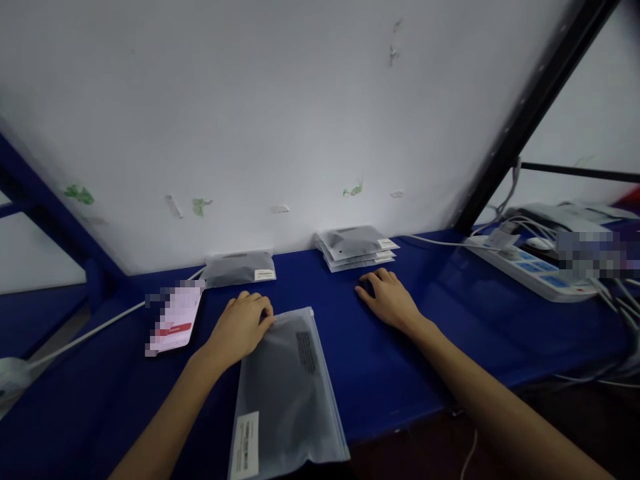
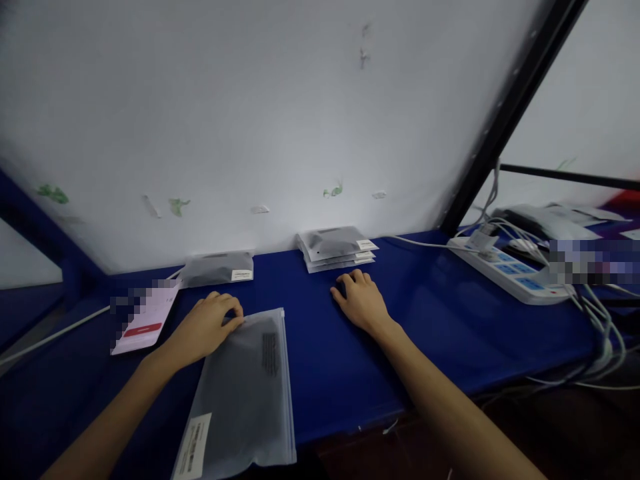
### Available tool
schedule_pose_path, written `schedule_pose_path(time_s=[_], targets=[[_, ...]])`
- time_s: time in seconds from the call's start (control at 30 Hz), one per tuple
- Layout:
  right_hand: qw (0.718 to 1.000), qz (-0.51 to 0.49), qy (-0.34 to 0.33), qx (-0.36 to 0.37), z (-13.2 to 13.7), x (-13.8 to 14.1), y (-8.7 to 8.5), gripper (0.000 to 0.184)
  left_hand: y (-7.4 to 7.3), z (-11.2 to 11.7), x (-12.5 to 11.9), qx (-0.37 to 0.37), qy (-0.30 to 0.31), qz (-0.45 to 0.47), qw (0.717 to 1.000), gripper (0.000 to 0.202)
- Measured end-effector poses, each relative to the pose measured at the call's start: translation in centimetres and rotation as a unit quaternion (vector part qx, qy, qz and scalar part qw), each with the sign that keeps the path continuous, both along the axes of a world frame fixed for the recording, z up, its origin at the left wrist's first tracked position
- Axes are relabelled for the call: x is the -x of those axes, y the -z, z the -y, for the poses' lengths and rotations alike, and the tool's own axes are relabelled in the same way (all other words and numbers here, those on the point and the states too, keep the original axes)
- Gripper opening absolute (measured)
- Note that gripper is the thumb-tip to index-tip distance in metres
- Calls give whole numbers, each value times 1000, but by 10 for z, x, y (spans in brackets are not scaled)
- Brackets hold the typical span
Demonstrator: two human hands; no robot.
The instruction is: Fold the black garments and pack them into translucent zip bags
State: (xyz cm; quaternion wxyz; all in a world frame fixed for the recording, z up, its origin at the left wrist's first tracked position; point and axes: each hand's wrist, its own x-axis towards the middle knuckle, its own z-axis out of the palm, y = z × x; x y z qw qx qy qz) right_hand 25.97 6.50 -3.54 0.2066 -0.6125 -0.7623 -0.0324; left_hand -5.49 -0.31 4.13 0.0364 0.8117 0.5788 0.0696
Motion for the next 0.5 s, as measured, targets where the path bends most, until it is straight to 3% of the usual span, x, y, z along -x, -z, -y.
schedule_pose_path(time_s=[0.13,0.37,0.5], targets=[[1000,-1,-3,1,0,0,0,38,-5,-1,2,32,26,22,999,20],[1000,-7,-6,1,0,-1,1,37,1,-10,2,60,44,28,997,20],[1000,-7,-8,4,0,-2,1,36,-7,-14,2,73,50,45,995,22]])
